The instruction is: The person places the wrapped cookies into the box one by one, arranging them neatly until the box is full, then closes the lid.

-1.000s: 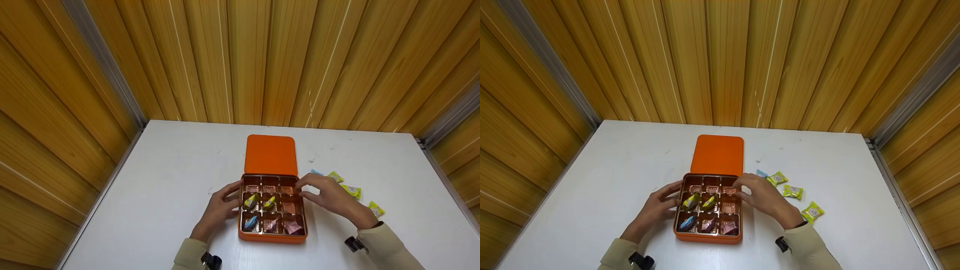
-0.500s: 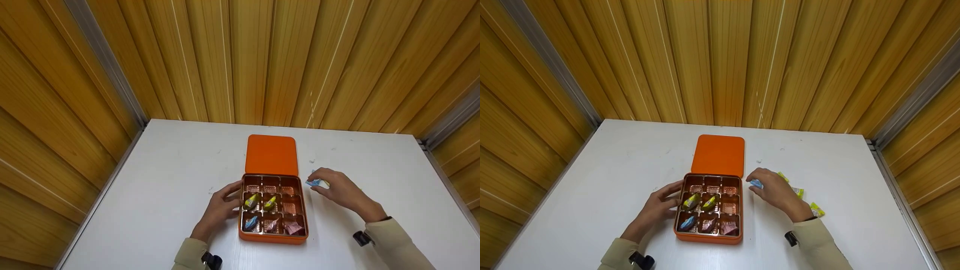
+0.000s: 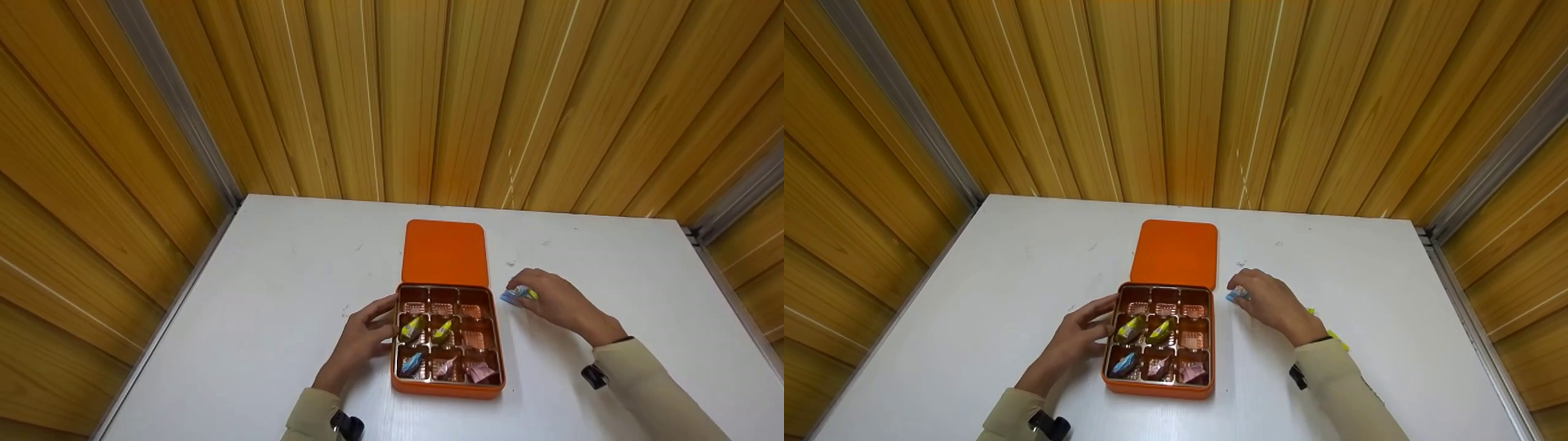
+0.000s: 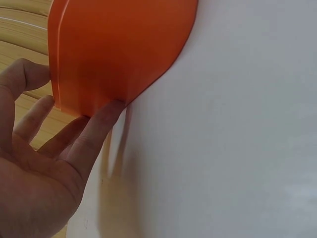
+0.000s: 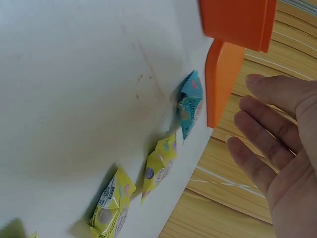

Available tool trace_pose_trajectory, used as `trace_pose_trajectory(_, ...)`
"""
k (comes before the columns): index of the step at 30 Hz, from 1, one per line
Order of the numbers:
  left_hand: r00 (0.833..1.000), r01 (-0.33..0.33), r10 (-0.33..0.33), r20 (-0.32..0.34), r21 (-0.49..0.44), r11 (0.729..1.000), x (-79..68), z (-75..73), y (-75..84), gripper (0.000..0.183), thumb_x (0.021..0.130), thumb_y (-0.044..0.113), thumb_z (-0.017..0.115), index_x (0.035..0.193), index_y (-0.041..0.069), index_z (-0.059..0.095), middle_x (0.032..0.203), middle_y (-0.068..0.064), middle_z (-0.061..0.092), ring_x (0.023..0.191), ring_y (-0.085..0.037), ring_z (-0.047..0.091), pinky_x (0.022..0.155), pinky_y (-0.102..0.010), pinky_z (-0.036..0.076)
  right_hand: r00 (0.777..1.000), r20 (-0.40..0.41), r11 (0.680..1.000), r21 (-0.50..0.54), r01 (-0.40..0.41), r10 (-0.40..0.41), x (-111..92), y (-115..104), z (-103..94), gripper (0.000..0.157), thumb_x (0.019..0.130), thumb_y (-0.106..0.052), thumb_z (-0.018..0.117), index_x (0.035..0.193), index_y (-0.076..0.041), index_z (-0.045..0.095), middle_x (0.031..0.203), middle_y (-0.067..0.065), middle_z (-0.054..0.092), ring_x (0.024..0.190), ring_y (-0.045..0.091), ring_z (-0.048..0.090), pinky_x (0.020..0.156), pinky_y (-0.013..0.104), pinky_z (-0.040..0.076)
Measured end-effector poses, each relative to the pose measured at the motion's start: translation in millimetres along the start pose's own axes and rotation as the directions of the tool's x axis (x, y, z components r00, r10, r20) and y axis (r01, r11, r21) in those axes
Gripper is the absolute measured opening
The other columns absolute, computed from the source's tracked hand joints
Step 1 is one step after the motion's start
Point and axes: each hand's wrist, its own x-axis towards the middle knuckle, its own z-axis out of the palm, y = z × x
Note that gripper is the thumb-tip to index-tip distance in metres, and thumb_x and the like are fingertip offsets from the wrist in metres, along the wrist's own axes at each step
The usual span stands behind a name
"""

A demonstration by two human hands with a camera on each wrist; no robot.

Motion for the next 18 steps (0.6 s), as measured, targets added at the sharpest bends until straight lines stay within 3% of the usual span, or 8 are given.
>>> trace_pose_trajectory(10,1.0,-0.006,0.006,0.001,-0.005,1.0,0.7,0.6,0.3,0.062,0.096,0.003,0.071,0.155,0.013,0.057,0.157,-0.019,0.052,0.132,-0.038,0.061,0.087,-0.05,0.062,0.997,0.06,0.997,-0.061,0.049,-0.046,6.3,11.9,5.5,0.029,0.091,0.007,0.078,0.118,-0.004,0.077,0.122,0.012,0.072,0.118,0.038,0.066,0.1,0.059,0.054)
trace_pose_trajectory(18,1.0,0.022,-0.022,-0.008,-0.013,1.0,-1.2,2.1,1.8,0.061,0.096,0.004,0.07,0.155,0.014,0.057,0.156,-0.019,0.052,0.128,-0.036,0.064,0.085,-0.049,0.063,0.986,0.018,0.98,-0.108,0.167,-0.166,5.3,24.7,17.2,0.031,0.087,0.017,0.074,0.108,-0.005,0.077,0.112,0.01,0.073,0.108,0.035,0.068,0.091,0.055,0.058)
